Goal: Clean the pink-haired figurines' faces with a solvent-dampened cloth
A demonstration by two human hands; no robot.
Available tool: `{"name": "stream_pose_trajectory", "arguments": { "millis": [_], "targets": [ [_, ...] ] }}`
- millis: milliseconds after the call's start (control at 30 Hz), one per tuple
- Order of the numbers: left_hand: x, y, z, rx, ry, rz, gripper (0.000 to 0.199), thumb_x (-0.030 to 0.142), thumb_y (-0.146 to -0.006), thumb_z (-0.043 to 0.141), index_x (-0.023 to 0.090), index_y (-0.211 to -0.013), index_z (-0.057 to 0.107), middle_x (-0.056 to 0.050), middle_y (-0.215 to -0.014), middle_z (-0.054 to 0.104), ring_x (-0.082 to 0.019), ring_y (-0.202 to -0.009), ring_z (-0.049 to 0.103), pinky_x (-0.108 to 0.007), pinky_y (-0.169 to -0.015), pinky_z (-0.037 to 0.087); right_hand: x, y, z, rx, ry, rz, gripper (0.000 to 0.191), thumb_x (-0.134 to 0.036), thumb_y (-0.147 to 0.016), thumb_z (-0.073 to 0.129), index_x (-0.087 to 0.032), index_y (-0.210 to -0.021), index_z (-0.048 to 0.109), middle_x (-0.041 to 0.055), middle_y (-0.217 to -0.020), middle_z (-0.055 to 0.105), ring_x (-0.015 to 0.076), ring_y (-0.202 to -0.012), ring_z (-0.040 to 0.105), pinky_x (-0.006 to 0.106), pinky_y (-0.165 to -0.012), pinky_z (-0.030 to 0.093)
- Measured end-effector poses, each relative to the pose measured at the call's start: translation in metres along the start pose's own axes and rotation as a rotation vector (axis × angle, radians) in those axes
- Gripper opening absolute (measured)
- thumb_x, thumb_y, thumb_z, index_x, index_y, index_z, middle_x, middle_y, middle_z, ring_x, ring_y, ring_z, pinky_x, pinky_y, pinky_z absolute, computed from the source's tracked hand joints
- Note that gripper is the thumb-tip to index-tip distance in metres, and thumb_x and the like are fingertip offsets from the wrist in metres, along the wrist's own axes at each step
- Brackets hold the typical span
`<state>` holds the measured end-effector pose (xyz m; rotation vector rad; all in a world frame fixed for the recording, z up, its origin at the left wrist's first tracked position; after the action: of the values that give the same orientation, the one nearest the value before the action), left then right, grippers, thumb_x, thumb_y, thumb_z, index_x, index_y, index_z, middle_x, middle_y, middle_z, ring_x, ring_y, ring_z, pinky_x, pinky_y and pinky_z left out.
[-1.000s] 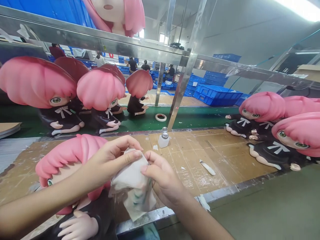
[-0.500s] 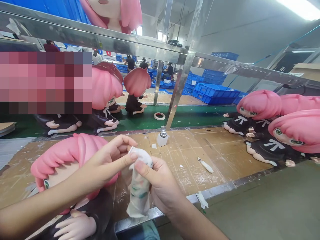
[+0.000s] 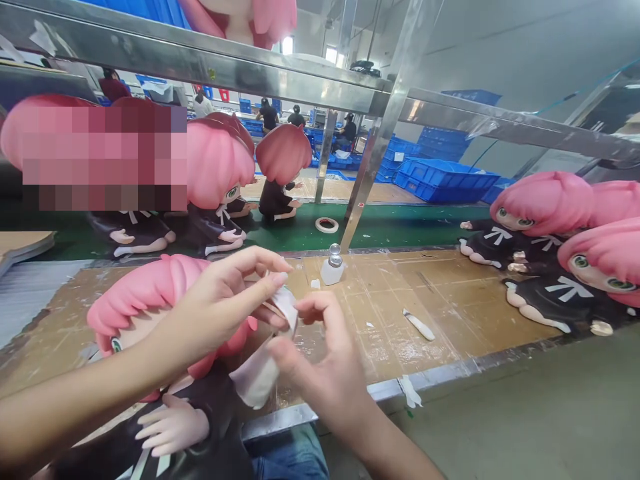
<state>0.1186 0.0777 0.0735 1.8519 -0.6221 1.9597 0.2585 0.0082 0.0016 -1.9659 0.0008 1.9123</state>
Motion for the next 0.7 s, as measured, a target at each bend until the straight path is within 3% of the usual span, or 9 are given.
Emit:
{"name": "stream_pose_trajectory", "arguments": {
  "millis": [67, 133, 233, 300, 367, 433, 567, 700],
  "targets": [
    [0.004, 0.000, 0.003, -0.054, 0.016, -0.039, 0.021, 0.035, -0.084, 0.067, 0.016, -0.093, 0.066, 0.000, -0.084, 0.065, -0.014, -0.070, 0.069, -0.024, -0.064, 0.057, -0.002, 0.000, 0.003, -0.094, -0.015, 0.043, 0.042, -0.038, -0.080, 0.079, -0.029, -0.114, 0.055, 0.0013, -0.110, 0.059, 0.0190, -0.102, 0.056, 0.031, -0.089, 0.044],
    [0.007, 0.000, 0.000, -0.086, -0.092, -0.025, 0.024, 0.033, -0.083, 0.067, 0.014, -0.097, 0.070, -0.003, -0.085, 0.070, -0.015, -0.076, 0.067, -0.024, -0.067, 0.054, -0.004, -0.003, 0.002, -0.128, -0.095, 0.107, 0.030, -0.038, -0.086, 0.074, -0.028, -0.108, 0.059, 0.0001, -0.102, 0.063, 0.0162, -0.093, 0.059, 0.029, -0.085, 0.046],
    [0.010, -0.003, -0.011, -0.084, -0.465, 0.132, 0.029, 0.030, -0.078, 0.072, 0.018, -0.105, 0.073, -0.002, -0.085, 0.069, -0.017, -0.078, 0.061, -0.028, -0.070, 0.048, -0.005, -0.010, -0.003, -0.192, -0.187, 0.193, 0.023, -0.043, -0.090, 0.068, -0.021, -0.094, 0.066, -0.0001, -0.080, 0.064, 0.0133, -0.072, 0.058, 0.027, -0.071, 0.047],
    [0.011, -0.004, -0.018, -0.065, -0.676, 0.272, 0.020, 0.033, -0.079, 0.073, 0.021, -0.094, 0.075, -0.001, -0.082, 0.064, -0.018, -0.083, 0.057, -0.031, -0.076, 0.044, -0.005, -0.011, -0.007, -0.202, -0.241, 0.244, 0.028, -0.047, -0.090, 0.067, -0.020, -0.087, 0.067, -0.0009, -0.072, 0.061, 0.0115, -0.065, 0.054, 0.024, -0.063, 0.044],
    [0.011, -0.004, -0.021, -0.043, -0.737, 0.327, 0.018, 0.039, -0.083, 0.069, 0.021, -0.081, 0.072, -0.001, -0.085, 0.060, -0.020, -0.090, 0.054, -0.032, -0.082, 0.041, -0.004, -0.011, -0.009, -0.194, -0.312, 0.301, 0.031, -0.049, -0.089, 0.067, -0.020, -0.080, 0.065, -0.0021, -0.069, 0.057, 0.0105, -0.063, 0.051, 0.022, -0.060, 0.042],
    [0.008, -0.003, -0.020, -0.057, -0.629, 0.237, 0.025, 0.044, -0.087, 0.063, 0.020, -0.079, 0.066, -0.001, -0.087, 0.057, -0.019, -0.089, 0.052, -0.031, -0.080, 0.040, -0.003, -0.011, -0.007, -0.189, -0.381, 0.359, 0.032, -0.049, -0.088, 0.068, -0.020, -0.078, 0.063, -0.0024, -0.068, 0.055, 0.0106, -0.062, 0.050, 0.022, -0.060, 0.043],
    [-0.002, 0.000, -0.007, -0.116, -0.252, -0.043, 0.030, 0.048, -0.092, 0.054, 0.020, -0.081, 0.049, 0.005, -0.068, 0.048, -0.011, -0.063, 0.043, -0.022, -0.057, 0.035, -0.003, -0.011, -0.001, -0.198, -0.481, 0.422, 0.031, -0.047, -0.082, 0.074, -0.019, -0.079, 0.062, -0.0018, -0.072, 0.056, 0.0102, -0.065, 0.050, 0.021, -0.061, 0.043],
    [-0.009, 0.000, 0.000, -0.127, -0.158, 0.001, 0.029, 0.047, -0.093, 0.056, 0.021, -0.084, 0.047, 0.008, -0.061, 0.042, -0.007, -0.055, 0.037, -0.018, -0.049, 0.031, -0.007, -0.012, 0.003, -0.256, -0.544, 0.467, 0.037, -0.048, -0.075, 0.080, -0.018, -0.089, 0.064, 0.0014, -0.079, 0.062, 0.0122, -0.068, 0.055, 0.023, -0.063, 0.044]
  ]
}}
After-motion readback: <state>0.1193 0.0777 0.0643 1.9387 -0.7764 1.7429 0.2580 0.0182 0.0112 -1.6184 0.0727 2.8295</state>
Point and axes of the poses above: each hand's wrist, its own y-axis away from the middle knuckle, its own z-axis out of the palm, x = y × z, the point moved 2 cm from there along -y, towards the middle knuckle
